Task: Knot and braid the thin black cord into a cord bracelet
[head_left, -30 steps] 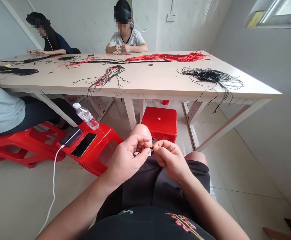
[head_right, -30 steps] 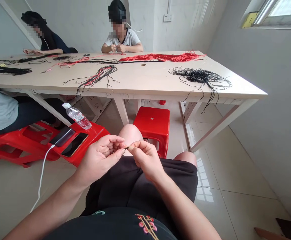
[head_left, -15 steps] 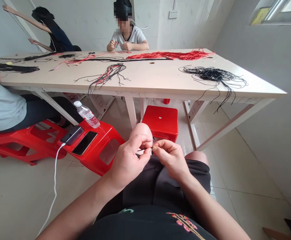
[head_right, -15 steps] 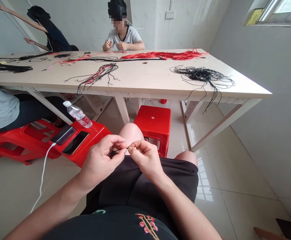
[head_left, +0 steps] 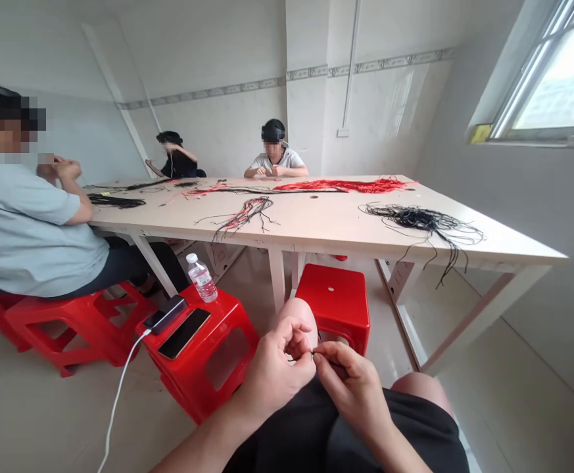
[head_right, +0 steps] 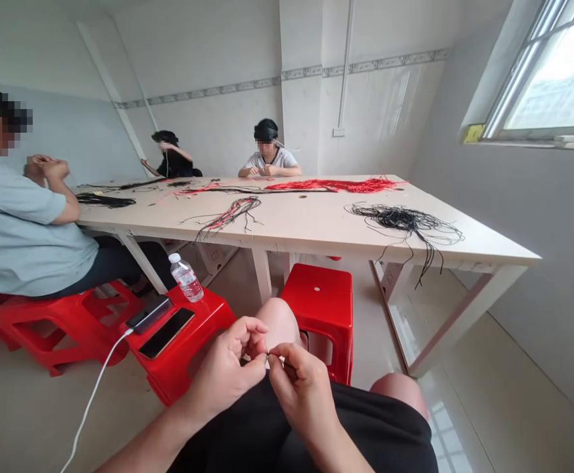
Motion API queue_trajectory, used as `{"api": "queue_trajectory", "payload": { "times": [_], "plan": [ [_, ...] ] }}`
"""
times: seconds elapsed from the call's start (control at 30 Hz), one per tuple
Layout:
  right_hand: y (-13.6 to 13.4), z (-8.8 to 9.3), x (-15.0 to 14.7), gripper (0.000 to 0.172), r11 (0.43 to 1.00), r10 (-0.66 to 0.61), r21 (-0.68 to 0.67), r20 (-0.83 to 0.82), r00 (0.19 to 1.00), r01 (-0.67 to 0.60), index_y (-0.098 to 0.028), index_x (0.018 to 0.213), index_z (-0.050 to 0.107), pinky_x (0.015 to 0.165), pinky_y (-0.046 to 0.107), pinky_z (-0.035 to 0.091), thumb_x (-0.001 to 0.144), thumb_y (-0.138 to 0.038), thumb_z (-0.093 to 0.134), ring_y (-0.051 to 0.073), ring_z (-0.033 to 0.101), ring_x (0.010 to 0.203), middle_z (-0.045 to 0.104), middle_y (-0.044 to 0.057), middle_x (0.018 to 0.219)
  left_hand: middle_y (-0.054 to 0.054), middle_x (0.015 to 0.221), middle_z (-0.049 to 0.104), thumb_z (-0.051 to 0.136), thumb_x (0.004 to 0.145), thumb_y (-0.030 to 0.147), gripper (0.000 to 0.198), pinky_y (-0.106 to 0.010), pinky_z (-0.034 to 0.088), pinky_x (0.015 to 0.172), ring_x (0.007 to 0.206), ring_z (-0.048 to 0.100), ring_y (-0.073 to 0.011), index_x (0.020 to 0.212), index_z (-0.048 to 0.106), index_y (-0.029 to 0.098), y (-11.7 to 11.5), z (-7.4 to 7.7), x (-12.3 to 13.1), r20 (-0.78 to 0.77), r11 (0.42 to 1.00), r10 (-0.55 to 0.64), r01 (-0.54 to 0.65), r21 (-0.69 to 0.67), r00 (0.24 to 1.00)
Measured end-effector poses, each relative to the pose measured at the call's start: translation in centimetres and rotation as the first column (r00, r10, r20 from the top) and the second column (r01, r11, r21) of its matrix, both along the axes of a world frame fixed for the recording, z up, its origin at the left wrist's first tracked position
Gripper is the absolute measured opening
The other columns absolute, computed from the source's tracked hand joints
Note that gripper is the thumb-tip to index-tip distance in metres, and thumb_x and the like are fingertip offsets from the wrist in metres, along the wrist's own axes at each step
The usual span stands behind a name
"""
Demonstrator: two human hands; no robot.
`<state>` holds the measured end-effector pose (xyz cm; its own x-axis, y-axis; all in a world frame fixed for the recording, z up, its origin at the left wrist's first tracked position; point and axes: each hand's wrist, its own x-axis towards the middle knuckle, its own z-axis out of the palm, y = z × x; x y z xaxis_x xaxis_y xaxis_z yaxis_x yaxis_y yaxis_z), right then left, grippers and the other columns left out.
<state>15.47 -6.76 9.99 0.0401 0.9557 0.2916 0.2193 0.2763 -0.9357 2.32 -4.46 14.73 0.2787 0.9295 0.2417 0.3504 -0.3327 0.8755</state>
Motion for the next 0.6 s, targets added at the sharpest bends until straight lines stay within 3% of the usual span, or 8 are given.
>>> {"api": "queue_trajectory", "payload": {
  "times": [0.07,0.17,0.27,0.4,0.6],
  "plan": [
    [0.0,-0.2,-0.2,0.025,0.999,0.011,-0.029,-0.037,0.999,-0.012,-0.017,0.071,0.061,0.049,0.022,0.036,0.078,-0.040,0.055,0.012,0.047,0.052,0.057,0.003,0.062,0.004,0.063,0.052,0.050,0.066,0.006,0.026,-0.021,0.047,0.057,0.059,0.054,-0.0094,0.088,0.050,0.020,-0.2,-0.4,-0.1,-0.077,0.985,0.034,-0.020,0.171,0.996],
    [0.3,-0.6,-0.4,0.029,0.992,0.049,-0.109,-0.171,0.984,-0.068,-0.016,0.069,0.061,0.049,0.022,0.034,0.077,-0.044,0.056,0.012,0.045,0.054,0.056,0.002,0.061,0.002,0.067,0.054,0.048,0.066,0.003,0.027,-0.022,0.048,0.060,0.064,0.056,-0.0111,0.085,0.050,0.022,-0.4,-1.0,-0.2,-0.194,0.903,0.085,0.006,0.429,0.977],
    [0.7,-0.9,-0.5,0.032,0.977,0.075,-0.171,-0.296,0.952,-0.130,-0.015,0.068,0.060,0.051,0.022,0.035,0.074,-0.047,0.060,0.011,0.045,0.055,0.056,0.001,0.061,0.001,0.071,0.057,0.046,0.068,0.000,0.029,-0.024,0.048,0.064,0.069,0.057,-0.0125,0.087,0.049,0.022,-0.6,-1.6,-0.4,-0.274,0.822,0.127,0.053,0.567,0.953],
    [1.0,-1.0,-0.4,0.034,0.960,0.115,-0.196,-0.372,0.921,-0.199,-0.016,0.066,0.058,0.049,0.021,0.033,0.070,-0.049,0.063,0.010,0.041,0.052,0.053,-0.001,0.058,0.000,0.075,0.060,0.044,0.070,-0.001,0.034,-0.025,0.049,0.067,0.074,0.058,-0.0137,0.093,0.049,0.023,-0.7,-1.8,-0.7,-0.336,0.803,0.114,0.112,0.585,0.935],
    [0.6,-0.4,-0.1,0.036,0.958,0.164,-0.171,-0.336,0.927,-0.232,-0.015,0.066,0.056,0.049,0.021,0.030,0.072,-0.050,0.061,0.008,0.036,0.052,0.048,-0.002,0.059,-0.003,0.078,0.058,0.048,0.070,0.004,0.026,-0.023,0.049,0.066,0.074,0.057,-0.0131,0.090,0.054,0.019,-0.9,-0.7,-1.5,-0.301,0.909,-0.027,0.149,0.390,0.953]
  ]
}}
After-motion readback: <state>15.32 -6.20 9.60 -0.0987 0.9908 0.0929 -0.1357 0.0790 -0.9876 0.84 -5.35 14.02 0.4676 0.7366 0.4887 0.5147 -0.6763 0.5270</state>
